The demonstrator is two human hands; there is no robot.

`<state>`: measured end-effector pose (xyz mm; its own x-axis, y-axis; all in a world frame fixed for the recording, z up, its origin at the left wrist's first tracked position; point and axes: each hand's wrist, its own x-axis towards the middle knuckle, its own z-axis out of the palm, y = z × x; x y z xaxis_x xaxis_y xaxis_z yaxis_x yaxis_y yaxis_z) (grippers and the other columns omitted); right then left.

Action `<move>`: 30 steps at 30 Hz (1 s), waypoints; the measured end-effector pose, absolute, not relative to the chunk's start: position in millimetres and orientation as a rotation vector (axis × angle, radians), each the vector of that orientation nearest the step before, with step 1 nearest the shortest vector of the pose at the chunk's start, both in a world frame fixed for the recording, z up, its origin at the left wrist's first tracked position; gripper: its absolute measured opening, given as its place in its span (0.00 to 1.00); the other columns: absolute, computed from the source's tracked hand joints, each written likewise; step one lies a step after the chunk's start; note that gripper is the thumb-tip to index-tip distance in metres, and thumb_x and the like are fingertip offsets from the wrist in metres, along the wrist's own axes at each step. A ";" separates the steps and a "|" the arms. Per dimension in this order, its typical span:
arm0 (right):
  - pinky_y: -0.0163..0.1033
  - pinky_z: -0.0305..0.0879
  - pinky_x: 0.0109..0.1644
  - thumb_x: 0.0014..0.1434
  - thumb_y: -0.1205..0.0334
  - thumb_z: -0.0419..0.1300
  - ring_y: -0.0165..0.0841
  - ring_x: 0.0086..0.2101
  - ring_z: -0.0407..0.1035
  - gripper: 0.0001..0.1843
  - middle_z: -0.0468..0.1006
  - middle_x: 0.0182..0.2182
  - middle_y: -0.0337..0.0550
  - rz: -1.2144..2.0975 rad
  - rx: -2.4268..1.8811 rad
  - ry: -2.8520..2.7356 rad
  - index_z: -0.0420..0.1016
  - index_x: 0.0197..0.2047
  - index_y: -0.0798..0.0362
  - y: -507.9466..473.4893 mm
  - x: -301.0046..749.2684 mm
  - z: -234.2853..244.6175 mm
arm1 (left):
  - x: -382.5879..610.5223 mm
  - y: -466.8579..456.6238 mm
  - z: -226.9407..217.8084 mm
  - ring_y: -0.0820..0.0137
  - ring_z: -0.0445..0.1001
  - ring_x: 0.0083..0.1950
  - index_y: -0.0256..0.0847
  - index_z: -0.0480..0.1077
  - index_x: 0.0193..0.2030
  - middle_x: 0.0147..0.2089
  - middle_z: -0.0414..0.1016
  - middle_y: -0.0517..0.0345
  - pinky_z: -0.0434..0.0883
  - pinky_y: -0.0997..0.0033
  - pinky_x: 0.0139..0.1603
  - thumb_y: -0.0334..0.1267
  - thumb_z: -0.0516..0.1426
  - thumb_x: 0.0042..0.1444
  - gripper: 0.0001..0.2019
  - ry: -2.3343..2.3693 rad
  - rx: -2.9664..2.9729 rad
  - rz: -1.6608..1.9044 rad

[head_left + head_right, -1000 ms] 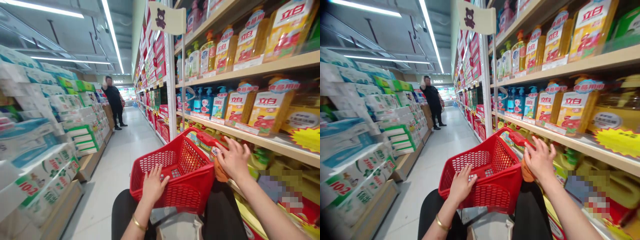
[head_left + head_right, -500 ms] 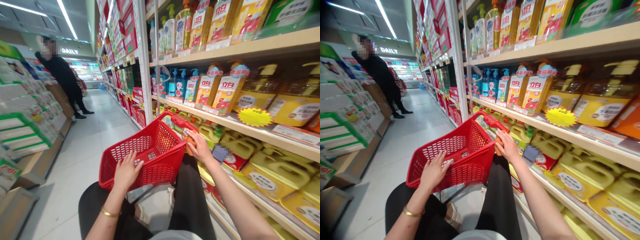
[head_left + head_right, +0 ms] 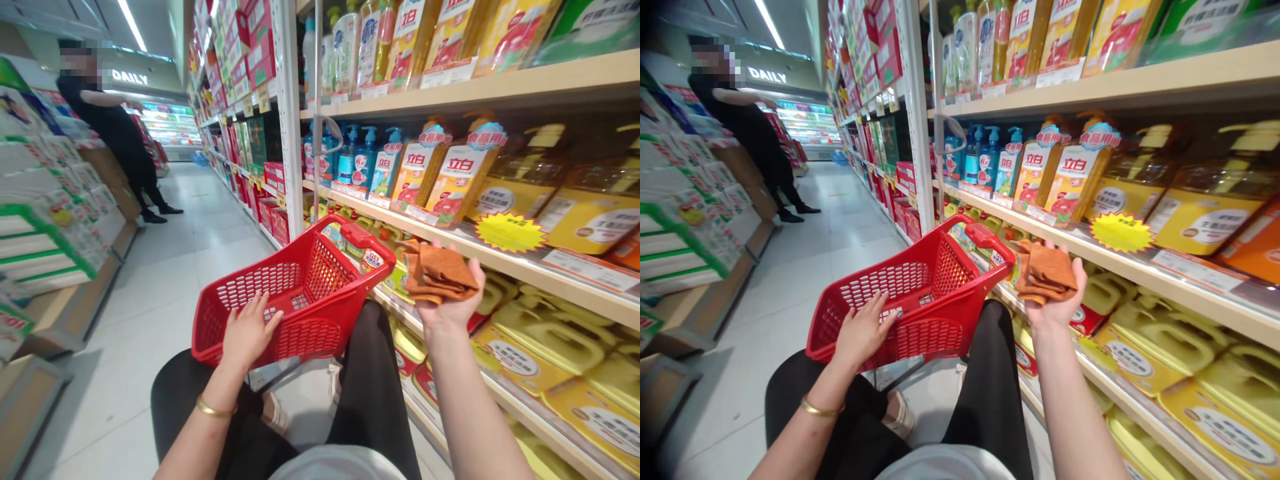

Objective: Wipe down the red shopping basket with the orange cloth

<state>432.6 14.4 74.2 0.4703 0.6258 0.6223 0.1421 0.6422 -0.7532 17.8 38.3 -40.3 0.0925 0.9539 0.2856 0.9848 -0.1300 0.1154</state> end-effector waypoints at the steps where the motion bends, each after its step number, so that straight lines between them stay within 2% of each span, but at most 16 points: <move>1: 0.74 0.61 0.72 0.74 0.38 0.34 0.53 0.73 0.61 0.40 0.73 0.69 0.53 0.164 -0.930 -1.191 0.64 0.77 0.46 17.3 425.0 76.2 | 18.3 38.0 -39.9 0.53 0.62 0.80 0.40 0.59 0.80 0.81 0.58 0.42 0.58 0.36 0.79 0.59 0.44 0.75 0.35 -2.008 -2.241 -0.451; 3: 0.75 0.47 0.77 0.74 0.41 0.44 0.55 0.76 0.52 0.36 0.68 0.73 0.51 -0.095 -1.104 -1.494 0.62 0.78 0.45 25.7 406.9 70.7 | 19.2 37.3 -39.0 0.53 0.62 0.80 0.40 0.59 0.80 0.81 0.58 0.42 0.58 0.36 0.79 0.59 0.44 0.75 0.35 -2.022 -2.249 -0.454; 5: 0.76 0.34 0.79 0.71 0.44 0.55 0.57 0.76 0.51 0.33 0.67 0.74 0.49 -0.192 -1.248 -1.768 0.67 0.76 0.42 34.9 389.6 55.6 | 19.5 36.7 -38.3 0.53 0.61 0.80 0.38 0.57 0.80 0.81 0.58 0.41 0.58 0.36 0.79 0.59 0.44 0.75 0.36 -2.035 -2.258 -0.457; 6: 0.76 0.31 0.79 0.71 0.45 0.57 0.57 0.76 0.51 0.32 0.66 0.75 0.49 -0.202 -1.299 -1.856 0.68 0.75 0.42 39.1 383.2 47.1 | 19.4 36.6 -38.1 0.53 0.61 0.80 0.38 0.57 0.80 0.81 0.58 0.41 0.58 0.36 0.79 0.60 0.45 0.75 0.36 -2.041 -2.258 -0.463; 8: 0.77 0.26 0.78 0.73 0.46 0.53 0.55 0.77 0.50 0.32 0.62 0.77 0.50 -0.222 -1.393 -1.959 0.65 0.77 0.43 46.1 376.9 33.9 | 18.7 36.5 -38.5 0.53 0.62 0.80 0.39 0.55 0.81 0.81 0.57 0.40 0.58 0.36 0.78 0.60 0.45 0.75 0.37 -2.041 -2.259 -0.479; 10: 0.76 0.28 0.79 0.76 0.48 0.49 0.51 0.76 0.53 0.32 0.63 0.76 0.51 -0.197 -1.446 -1.986 0.60 0.79 0.44 52.1 379.6 30.5 | 17.7 37.0 -39.8 0.52 0.62 0.80 0.39 0.54 0.81 0.81 0.58 0.40 0.59 0.36 0.78 0.60 0.45 0.75 0.37 -2.021 -2.265 -0.486; 12: 0.72 0.39 0.79 0.76 0.47 0.51 0.50 0.73 0.60 0.34 0.67 0.74 0.54 -0.157 -1.461 -1.919 0.58 0.80 0.47 58.7 387.5 35.2 | 16.7 38.0 -41.9 0.51 0.61 0.80 0.38 0.53 0.82 0.81 0.57 0.41 0.59 0.36 0.78 0.61 0.45 0.75 0.38 -2.003 -2.264 -0.485; 14: 0.72 0.49 0.77 0.72 0.46 0.57 0.55 0.74 0.58 0.37 0.63 0.76 0.60 -0.196 -1.515 -1.788 0.62 0.78 0.51 66.3 394.6 42.0 | 16.2 39.5 -44.2 0.50 0.61 0.80 0.38 0.54 0.82 0.81 0.57 0.42 0.60 0.37 0.78 0.61 0.45 0.74 0.39 -2.002 -2.247 -0.491; 15: 0.74 0.50 0.76 0.70 0.47 0.58 0.58 0.75 0.53 0.35 0.59 0.77 0.61 -0.241 -1.550 -1.732 0.66 0.75 0.52 69.9 395.7 44.1 | 16.3 40.1 -45.2 0.49 0.60 0.81 0.38 0.54 0.82 0.81 0.58 0.42 0.60 0.38 0.77 0.62 0.45 0.74 0.39 -2.005 -2.235 -0.498; 17: 0.79 0.42 0.75 0.71 0.52 0.55 0.61 0.77 0.45 0.27 0.55 0.79 0.58 -0.332 -1.585 -1.719 0.75 0.69 0.51 75.0 390.5 43.1 | 17.4 40.7 -46.1 0.49 0.60 0.81 0.38 0.55 0.81 0.81 0.59 0.42 0.61 0.39 0.77 0.63 0.45 0.73 0.40 -2.013 -2.217 -0.516; 19: 0.80 0.34 0.76 0.74 0.53 0.51 0.60 0.78 0.45 0.24 0.61 0.77 0.54 -0.384 -1.561 -1.799 0.79 0.65 0.49 74.3 374.6 34.8 | 18.9 40.1 -44.9 0.48 0.60 0.81 0.39 0.55 0.81 0.81 0.59 0.42 0.60 0.40 0.78 0.64 0.46 0.73 0.40 -2.021 -2.207 -0.531; 20: 0.80 0.32 0.77 0.75 0.50 0.51 0.60 0.77 0.46 0.25 0.64 0.76 0.54 -0.397 -1.541 -1.847 0.79 0.65 0.48 71.2 363.6 28.7 | 19.5 39.6 -43.7 0.48 0.60 0.81 0.39 0.56 0.81 0.81 0.59 0.43 0.59 0.41 0.78 0.64 0.46 0.73 0.40 -2.022 -2.208 -0.532; 22: 0.81 0.28 0.76 0.71 0.37 0.57 0.64 0.77 0.45 0.32 0.65 0.75 0.55 -0.408 -1.513 -1.932 0.76 0.68 0.48 61.0 339.6 16.0 | 19.9 38.5 -41.2 0.47 0.59 0.81 0.39 0.55 0.81 0.81 0.58 0.43 0.59 0.40 0.79 0.64 0.46 0.73 0.40 -2.026 -2.212 -0.522; 24: 0.84 0.20 0.74 0.62 0.27 0.63 0.69 0.76 0.43 0.46 0.64 0.75 0.58 -0.395 -1.485 -2.017 0.71 0.73 0.48 49.9 319.5 7.4 | 19.7 37.7 -39.5 0.48 0.60 0.81 0.38 0.55 0.81 0.81 0.59 0.42 0.59 0.40 0.78 0.63 0.46 0.73 0.40 -2.031 -2.219 -0.507; 26: 0.84 0.16 0.73 0.58 0.25 0.66 0.68 0.76 0.45 0.50 0.65 0.75 0.57 -0.367 -1.437 -2.102 0.69 0.74 0.47 43.0 310.4 6.0 | 19.1 37.4 -39.4 0.47 0.60 0.80 0.37 0.56 0.81 0.80 0.60 0.40 0.60 0.40 0.78 0.63 0.46 0.73 0.40 -2.027 -2.223 -0.496; 30: 0.81 0.15 0.75 0.70 0.37 0.60 0.58 0.72 0.60 0.25 0.74 0.70 0.49 -0.273 -1.393 -2.115 0.81 0.60 0.43 44.2 335.5 20.2 | 18.5 38.3 -42.0 0.48 0.60 0.80 0.38 0.56 0.81 0.80 0.60 0.41 0.61 0.39 0.77 0.63 0.46 0.73 0.39 -2.012 -2.226 -0.511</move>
